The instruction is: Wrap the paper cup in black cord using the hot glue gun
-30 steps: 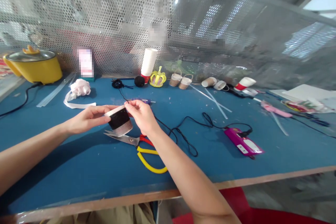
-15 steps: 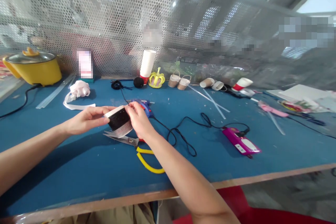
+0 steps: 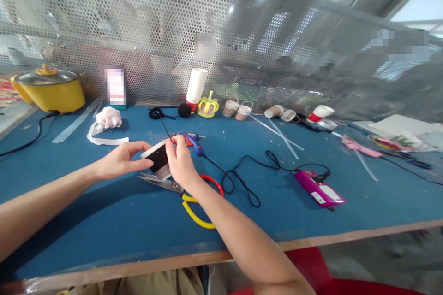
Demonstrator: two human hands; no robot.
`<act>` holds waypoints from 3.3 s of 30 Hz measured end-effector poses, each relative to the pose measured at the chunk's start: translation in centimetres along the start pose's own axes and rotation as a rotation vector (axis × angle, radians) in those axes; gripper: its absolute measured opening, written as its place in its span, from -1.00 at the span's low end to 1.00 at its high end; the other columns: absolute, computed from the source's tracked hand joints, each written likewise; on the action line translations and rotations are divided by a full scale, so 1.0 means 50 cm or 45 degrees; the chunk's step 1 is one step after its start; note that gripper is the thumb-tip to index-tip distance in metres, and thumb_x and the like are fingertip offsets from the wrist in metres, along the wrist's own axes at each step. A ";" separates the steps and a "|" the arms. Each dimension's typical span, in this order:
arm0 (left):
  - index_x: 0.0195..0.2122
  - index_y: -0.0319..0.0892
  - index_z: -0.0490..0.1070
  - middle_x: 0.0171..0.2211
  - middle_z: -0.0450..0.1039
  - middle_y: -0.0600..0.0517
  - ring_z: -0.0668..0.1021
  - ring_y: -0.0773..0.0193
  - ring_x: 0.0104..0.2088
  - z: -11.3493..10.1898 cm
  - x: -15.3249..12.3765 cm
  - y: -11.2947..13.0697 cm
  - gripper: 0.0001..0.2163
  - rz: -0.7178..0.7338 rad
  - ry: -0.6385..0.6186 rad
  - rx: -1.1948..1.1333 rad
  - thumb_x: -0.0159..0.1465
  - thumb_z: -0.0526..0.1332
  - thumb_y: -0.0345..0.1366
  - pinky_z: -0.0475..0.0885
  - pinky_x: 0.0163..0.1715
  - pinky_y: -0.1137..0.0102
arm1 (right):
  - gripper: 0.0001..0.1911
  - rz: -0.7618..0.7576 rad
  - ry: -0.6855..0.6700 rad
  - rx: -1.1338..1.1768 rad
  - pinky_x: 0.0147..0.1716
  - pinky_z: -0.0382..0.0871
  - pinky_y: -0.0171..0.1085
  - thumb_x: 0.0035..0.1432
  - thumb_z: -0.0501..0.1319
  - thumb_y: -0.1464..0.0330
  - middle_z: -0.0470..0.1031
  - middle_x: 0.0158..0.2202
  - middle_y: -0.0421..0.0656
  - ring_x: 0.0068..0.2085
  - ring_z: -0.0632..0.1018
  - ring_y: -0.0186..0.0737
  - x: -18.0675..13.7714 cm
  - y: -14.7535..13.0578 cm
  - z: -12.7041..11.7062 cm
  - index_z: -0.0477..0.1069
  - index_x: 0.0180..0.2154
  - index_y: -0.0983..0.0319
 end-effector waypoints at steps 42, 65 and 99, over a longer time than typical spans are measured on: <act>-0.51 -0.25 0.23 -0.58 0.16 0.15 0.21 0.45 -0.55 0.029 0.003 -0.013 -0.81 -0.254 0.054 -0.356 0.08 0.11 -0.22 0.10 -0.55 0.51 | -0.97 -0.495 -0.011 -0.399 -0.16 0.30 -0.13 0.17 -0.08 0.39 0.25 -0.20 -0.01 -0.13 0.37 -0.16 -0.030 -0.008 0.028 0.06 -0.35 0.17; -0.55 -0.26 0.29 -0.58 0.22 0.13 0.27 0.39 -0.49 0.001 0.012 -0.034 -0.87 -0.262 0.156 -0.035 0.06 0.10 -0.30 0.19 -0.45 0.48 | -0.88 0.378 -0.200 -1.148 -0.24 0.29 -0.21 -0.13 0.19 0.52 0.46 -0.26 0.11 -0.18 0.47 0.00 0.128 0.118 -0.086 0.45 -0.43 0.33; -0.47 -0.27 0.34 -0.48 0.35 0.09 0.36 0.38 -0.42 0.005 0.018 -0.070 -0.80 -0.364 0.161 -0.628 0.05 0.23 -0.22 0.22 -0.33 0.46 | -0.82 0.152 -0.412 -0.265 -0.64 0.32 -0.39 0.05 0.09 0.31 0.35 -0.72 -0.26 -0.68 0.40 -0.38 -0.021 -0.016 -0.097 0.35 -0.48 0.28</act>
Point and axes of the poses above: each hand's wrist, its own x-axis towards the middle knuckle, its own z-axis out of the palm, y = z × x, the point moved 3 cm from there along x, towards the middle knuckle
